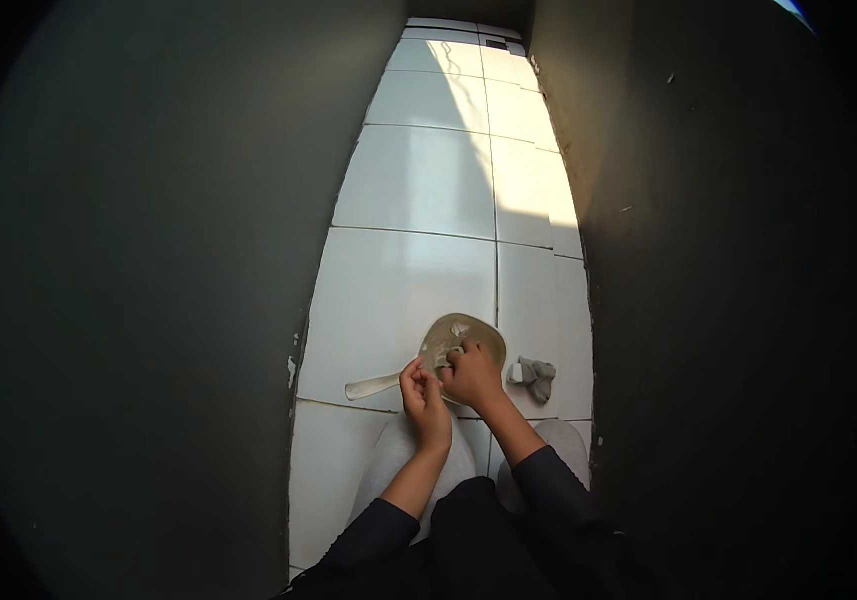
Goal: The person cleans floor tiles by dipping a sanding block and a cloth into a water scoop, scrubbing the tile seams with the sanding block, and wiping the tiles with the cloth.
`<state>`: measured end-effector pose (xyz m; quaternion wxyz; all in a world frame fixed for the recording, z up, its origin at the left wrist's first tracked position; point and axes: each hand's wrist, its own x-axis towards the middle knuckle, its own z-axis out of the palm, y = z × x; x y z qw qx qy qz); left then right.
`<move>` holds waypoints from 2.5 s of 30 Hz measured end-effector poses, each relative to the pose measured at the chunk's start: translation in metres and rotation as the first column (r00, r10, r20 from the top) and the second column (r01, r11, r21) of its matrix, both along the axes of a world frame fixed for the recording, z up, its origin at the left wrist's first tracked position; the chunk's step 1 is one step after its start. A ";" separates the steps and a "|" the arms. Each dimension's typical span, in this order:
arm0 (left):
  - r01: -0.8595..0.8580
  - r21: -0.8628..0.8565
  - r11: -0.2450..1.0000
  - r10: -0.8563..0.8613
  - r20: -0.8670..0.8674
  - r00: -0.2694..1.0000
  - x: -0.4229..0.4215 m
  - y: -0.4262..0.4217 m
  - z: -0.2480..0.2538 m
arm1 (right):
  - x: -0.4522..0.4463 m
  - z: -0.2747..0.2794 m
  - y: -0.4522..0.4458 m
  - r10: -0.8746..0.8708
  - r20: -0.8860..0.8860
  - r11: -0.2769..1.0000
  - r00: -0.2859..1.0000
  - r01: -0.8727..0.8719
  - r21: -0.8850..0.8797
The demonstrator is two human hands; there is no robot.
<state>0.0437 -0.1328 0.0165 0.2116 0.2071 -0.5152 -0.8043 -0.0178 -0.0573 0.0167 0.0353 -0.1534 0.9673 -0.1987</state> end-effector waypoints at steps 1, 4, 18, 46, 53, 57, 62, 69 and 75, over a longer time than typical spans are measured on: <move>0.003 0.001 1.000 -0.003 0.010 1.000 -0.001 0.001 0.000 | 0.001 0.004 -0.002 -0.029 -0.024 0.998 0.999 0.030 0.046; 0.061 0.029 0.998 -0.061 0.009 0.998 -0.003 0.003 0.000 | 0.002 0.007 -0.002 -0.023 0.015 0.989 1.000 0.020 0.149; 0.115 0.076 0.990 -0.122 0.086 0.989 -0.003 -0.001 0.011 | -0.002 -0.010 0.001 0.012 0.154 0.999 0.988 -0.019 0.044; 0.097 0.050 0.994 -0.100 0.077 0.992 -0.004 0.001 0.015 | -0.003 -0.004 0.004 -0.071 -0.008 0.958 0.997 0.066 -0.279; 0.095 0.058 0.994 -0.098 0.043 0.994 -0.005 0.001 0.014 | -0.003 -0.002 0.001 -0.048 -0.018 0.972 0.999 0.043 -0.232; 0.088 0.038 0.995 -0.089 0.050 0.995 -0.005 0.001 0.015 | -0.002 0.002 0.000 -0.019 -0.056 0.971 0.998 0.005 -0.238; 0.087 0.034 0.996 -0.088 0.053 0.995 -0.005 0.001 0.016 | -0.003 0.004 -0.001 -0.022 -0.073 0.973 0.997 0.004 -0.231; 0.076 0.015 0.997 -0.077 0.066 0.995 -0.004 0.001 0.018 | -0.001 0.007 -0.001 -0.025 -0.002 0.974 1.000 0.023 -0.227; 0.080 -0.042 0.996 -0.077 0.069 0.995 -0.005 0.003 0.012 | 0.001 0.009 0.004 -0.074 0.012 0.931 0.997 0.073 -0.358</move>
